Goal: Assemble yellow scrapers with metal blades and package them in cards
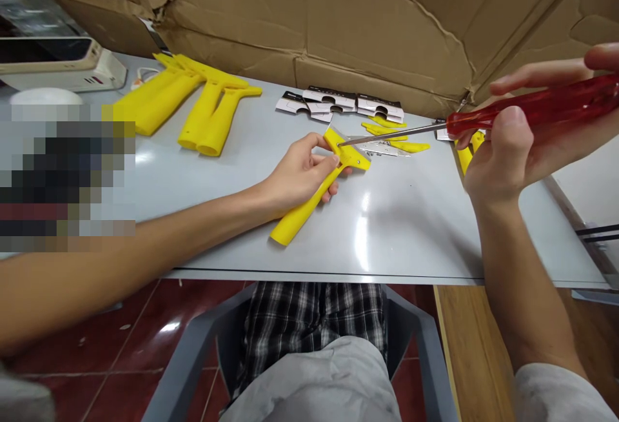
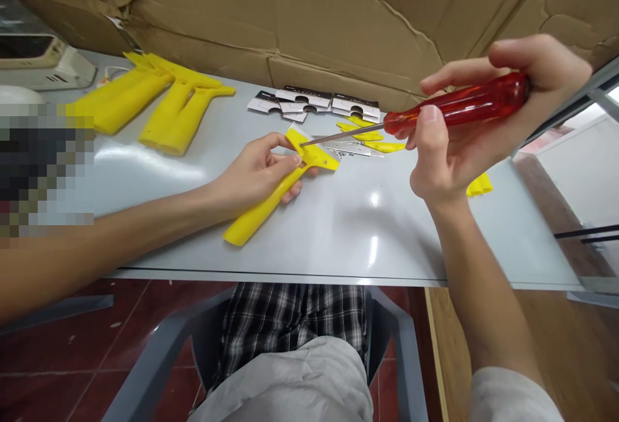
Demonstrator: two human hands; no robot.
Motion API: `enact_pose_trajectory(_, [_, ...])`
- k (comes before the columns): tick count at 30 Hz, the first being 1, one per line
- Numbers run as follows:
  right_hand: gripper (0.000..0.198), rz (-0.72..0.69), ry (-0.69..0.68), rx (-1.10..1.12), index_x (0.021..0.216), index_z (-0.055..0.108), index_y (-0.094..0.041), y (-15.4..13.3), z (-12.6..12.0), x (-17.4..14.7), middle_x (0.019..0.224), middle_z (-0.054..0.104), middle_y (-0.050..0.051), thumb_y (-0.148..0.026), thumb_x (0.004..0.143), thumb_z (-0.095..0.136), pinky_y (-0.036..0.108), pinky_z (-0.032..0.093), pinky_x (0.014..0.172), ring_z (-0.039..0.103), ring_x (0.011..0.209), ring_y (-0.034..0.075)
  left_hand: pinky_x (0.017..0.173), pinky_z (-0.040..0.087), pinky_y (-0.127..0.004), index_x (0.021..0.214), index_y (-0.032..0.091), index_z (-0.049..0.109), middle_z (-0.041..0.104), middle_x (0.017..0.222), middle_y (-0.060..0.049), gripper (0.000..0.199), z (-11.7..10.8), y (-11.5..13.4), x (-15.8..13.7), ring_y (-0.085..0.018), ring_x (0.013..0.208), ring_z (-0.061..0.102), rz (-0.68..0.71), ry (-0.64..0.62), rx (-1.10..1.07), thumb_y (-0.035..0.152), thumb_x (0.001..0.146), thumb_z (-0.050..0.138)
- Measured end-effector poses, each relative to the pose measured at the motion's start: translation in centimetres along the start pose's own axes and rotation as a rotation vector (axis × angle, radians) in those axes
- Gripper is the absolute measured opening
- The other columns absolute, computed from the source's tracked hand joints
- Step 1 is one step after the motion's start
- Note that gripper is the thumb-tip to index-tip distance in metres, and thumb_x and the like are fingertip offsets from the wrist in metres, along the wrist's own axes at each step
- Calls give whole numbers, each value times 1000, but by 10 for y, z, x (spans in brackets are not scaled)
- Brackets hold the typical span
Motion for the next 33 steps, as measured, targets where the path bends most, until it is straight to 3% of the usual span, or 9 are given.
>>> enact_pose_trajectory(2, [59, 10, -16, 16, 130, 67, -34, 6, 1, 0, 123, 65, -14, 7, 89, 75, 13, 60, 96, 75, 94, -2, 44, 52, -25, 109, 24, 49, 82, 94, -7, 19, 0, 0, 0, -13, 50, 65, -6, -1, -12, 18, 106, 68])
enact_pose_trajectory(6, [37, -16, 47, 21, 129, 68, -35, 12, 0, 1, 127, 56, -9, -20, 97, 79, 14, 59, 73, 73, 91, 3, 44, 52, -25, 109, 24, 50, 83, 97, -8, 20, 0, 0, -1, -12, 50, 64, -11, 1, -12, 20, 106, 69])
enact_pose_trajectory(9, [29, 14, 44, -79, 118, 69, -30, 4, 1, 4, 114, 54, -5, -33, 94, 84, 24, 64, 81, 67, 105, 11, 44, 51, -24, 110, 23, 51, 84, 97, -9, 21, 0, 1, -1, -12, 50, 65, -2, -5, -12, 22, 105, 72])
enact_pose_trajectory(13, [20, -14, 54, -111, 110, 66, -29, -6, 3, 5, 106, 49, -3, -41, 99, 77, 30, 63, 86, 60, 100, 11, 45, 52, -25, 109, 23, 53, 83, 93, -9, 21, 0, 1, -1, -13, 50, 64, -17, 4, 10, 24, 105, 73])
enact_pose_trajectory(20, [40, -79, 80, 80, 134, 68, -33, 16, 10, -3, 129, 50, -2, -52, 98, 65, 36, 62, 87, 73, 89, 9, 44, 52, -25, 109, 23, 52, 84, 98, -10, 13, 1, 2, -1, -12, 49, 63, -32, -9, 5, 19, 109, 64])
enact_pose_trajectory(23, [39, -129, 59, 146, 137, 66, -37, 12, 14, -2, 130, 48, -2, -43, 98, 68, 32, 63, 79, 76, 91, 9, 43, 52, -25, 109, 23, 52, 84, 99, -10, 17, 1, 2, 0, -12, 49, 63, -35, -6, -5, 21, 107, 69])
enact_pose_trajectory(26, [36, -28, -10, 121, 136, 64, -39, 8, 16, 1, 137, 49, -3, -37, 101, 71, 24, 60, 61, 73, 83, 5, 44, 52, -24, 109, 23, 52, 84, 96, -9, 19, 0, 2, 0, -12, 49, 63, -50, 12, -18, 20, 106, 70])
enact_pose_trajectory(30, [40, -70, 53, -45, 129, 65, -31, 4, 12, 3, 124, 53, -2, -56, 100, 76, 28, 66, 72, 72, 92, 10, 44, 51, -25, 111, 24, 52, 83, 93, -7, 17, 0, 0, 0, -13, 50, 63, -42, -1, 0, 21, 106, 68])
enact_pose_trajectory(33, [36, -127, 71, -68, 128, 62, -32, 4, 11, 2, 123, 50, -2, -57, 104, 70, 25, 62, 75, 63, 79, 2, 44, 52, -25, 109, 24, 52, 84, 96, -8, 20, -1, -1, 0, -13, 50, 64, -16, -14, -7, 24, 104, 71])
Point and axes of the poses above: each hand's wrist, its own x-axis towards the middle knuckle, its own z-axis out of the palm, y = z × x, the point moved 4 cm from there along x, towards the middle knuckle
